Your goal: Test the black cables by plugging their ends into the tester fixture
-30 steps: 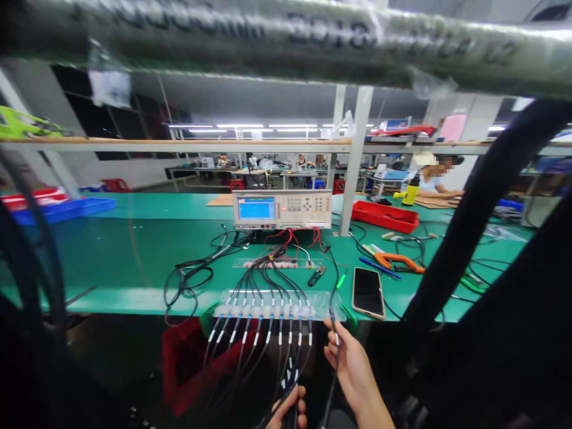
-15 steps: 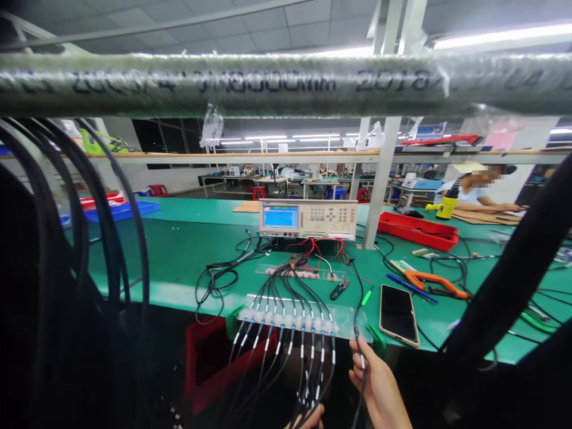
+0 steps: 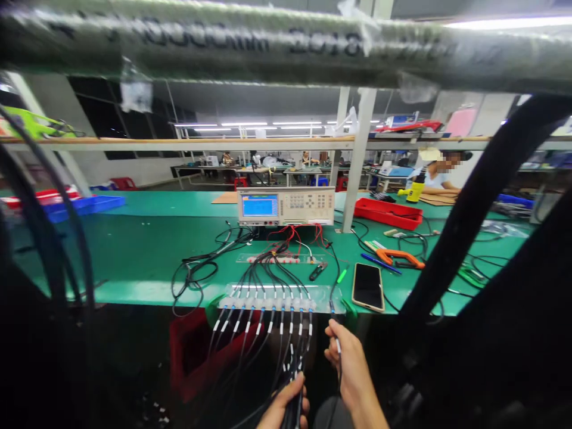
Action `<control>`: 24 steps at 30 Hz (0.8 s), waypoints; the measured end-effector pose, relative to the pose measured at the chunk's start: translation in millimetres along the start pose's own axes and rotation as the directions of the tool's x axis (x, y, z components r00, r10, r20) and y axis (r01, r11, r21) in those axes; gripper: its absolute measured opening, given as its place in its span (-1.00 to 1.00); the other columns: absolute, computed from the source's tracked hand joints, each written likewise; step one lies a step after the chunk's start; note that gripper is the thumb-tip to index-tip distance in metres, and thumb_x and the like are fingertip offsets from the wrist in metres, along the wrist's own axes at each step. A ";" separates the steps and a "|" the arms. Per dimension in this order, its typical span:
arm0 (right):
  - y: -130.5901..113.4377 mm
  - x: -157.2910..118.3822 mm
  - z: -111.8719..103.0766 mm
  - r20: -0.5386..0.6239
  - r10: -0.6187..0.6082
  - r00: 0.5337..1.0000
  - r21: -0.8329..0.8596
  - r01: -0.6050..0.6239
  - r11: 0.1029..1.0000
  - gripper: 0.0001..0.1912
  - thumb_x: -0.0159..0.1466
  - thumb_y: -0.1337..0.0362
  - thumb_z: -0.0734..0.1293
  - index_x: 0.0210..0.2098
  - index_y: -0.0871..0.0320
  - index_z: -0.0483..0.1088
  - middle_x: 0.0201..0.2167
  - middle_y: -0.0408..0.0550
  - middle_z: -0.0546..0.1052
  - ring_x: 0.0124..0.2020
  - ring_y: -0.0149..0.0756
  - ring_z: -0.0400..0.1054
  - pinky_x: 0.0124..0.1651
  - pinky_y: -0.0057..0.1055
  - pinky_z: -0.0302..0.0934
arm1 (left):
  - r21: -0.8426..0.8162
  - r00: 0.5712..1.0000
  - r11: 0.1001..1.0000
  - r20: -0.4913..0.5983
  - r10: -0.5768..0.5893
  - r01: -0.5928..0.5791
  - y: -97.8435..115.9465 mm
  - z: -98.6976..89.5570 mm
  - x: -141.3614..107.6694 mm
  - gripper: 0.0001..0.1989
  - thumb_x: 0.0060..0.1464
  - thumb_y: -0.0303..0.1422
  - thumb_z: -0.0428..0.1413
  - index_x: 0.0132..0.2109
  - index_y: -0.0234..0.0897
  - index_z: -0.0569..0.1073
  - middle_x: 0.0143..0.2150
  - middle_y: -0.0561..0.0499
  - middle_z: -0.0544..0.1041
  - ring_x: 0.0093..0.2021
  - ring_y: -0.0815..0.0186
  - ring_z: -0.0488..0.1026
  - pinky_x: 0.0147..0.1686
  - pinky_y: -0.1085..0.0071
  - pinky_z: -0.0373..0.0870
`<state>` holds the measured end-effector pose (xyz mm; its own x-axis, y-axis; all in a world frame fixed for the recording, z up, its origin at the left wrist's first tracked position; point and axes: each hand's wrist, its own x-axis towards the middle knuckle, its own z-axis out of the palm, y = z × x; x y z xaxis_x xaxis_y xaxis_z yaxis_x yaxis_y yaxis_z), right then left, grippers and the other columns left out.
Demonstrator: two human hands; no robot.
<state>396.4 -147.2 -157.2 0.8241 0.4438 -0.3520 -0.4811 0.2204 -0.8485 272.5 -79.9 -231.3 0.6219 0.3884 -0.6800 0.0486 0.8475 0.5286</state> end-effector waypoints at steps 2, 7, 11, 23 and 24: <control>11.4 -11.2 -7.4 0.031 -0.005 1.000 -0.028 0.006 1.000 -0.53 -0.03 -0.08 0.54 -0.46 0.22 0.47 -0.73 -0.35 0.21 -0.66 -0.55 0.11 -0.51 -0.57 0.23 | 0.049 1.000 0.999 0.008 0.009 -0.009 0.9 2.6 -7.1 -0.71 -0.05 -0.24 0.32 -0.58 -0.29 0.49 -0.69 0.00 0.45 -0.73 0.47 0.33 -0.73 0.67 0.25; 41.3 -24.8 -23.2 0.035 0.150 0.988 0.074 -0.153 0.986 -0.51 -0.07 -0.08 0.54 -0.39 0.17 0.42 -0.63 -0.32 0.31 -0.67 -0.54 0.14 -0.57 -0.53 0.18 | 0.189 0.993 0.981 0.115 0.023 -0.044 4.8 3.0 -24.8 -0.72 -0.08 -0.22 0.34 -0.53 -0.31 0.51 -0.68 0.04 0.46 -0.77 0.48 0.29 -0.76 0.63 0.20; 43.7 -28.2 -22.3 0.085 0.119 0.989 0.093 -0.126 0.988 -0.45 -0.01 -0.15 0.50 -0.30 0.20 0.49 -0.64 -0.38 0.18 -0.72 -0.65 -0.07 -0.66 -0.64 -0.05 | 0.238 0.986 0.968 0.162 0.042 -0.080 6.6 1.8 -29.7 -0.58 -0.29 -0.06 0.41 -0.50 -0.32 0.50 -0.69 0.08 0.45 -0.74 0.50 0.29 -0.73 0.63 0.22; 37.7 -21.8 -5.6 0.105 0.003 0.995 -0.072 0.005 0.997 -0.44 0.00 -0.14 0.50 -0.26 0.24 0.53 -0.51 -0.17 0.45 -0.78 -0.75 -0.15 -0.75 -0.68 -0.35 | 0.190 0.982 0.977 0.175 0.068 -0.101 6.6 0.6 -35.2 -0.47 -0.50 -0.01 0.46 -0.50 -0.34 0.50 -0.72 0.05 0.47 -0.79 0.47 0.28 -0.78 0.62 0.20; 36.5 -21.8 -4.7 0.100 -0.008 0.995 -0.069 0.015 0.998 -0.44 -0.01 -0.14 0.50 -0.29 0.24 0.52 -0.51 -0.17 0.45 -0.78 -0.75 -0.15 -0.75 -0.68 -0.36 | 0.167 0.985 0.982 0.159 0.064 -0.090 7.3 1.0 -35.5 -0.51 -0.45 -0.05 0.46 -0.50 -0.35 0.51 -0.72 0.04 0.47 -0.79 0.46 0.29 -0.78 0.62 0.21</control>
<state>362.3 -152.8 -182.3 0.7935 0.5270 -0.3042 -0.4473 0.1662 -0.8788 251.6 -87.8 -202.8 0.7399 0.3792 -0.5556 0.1220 0.7367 0.6652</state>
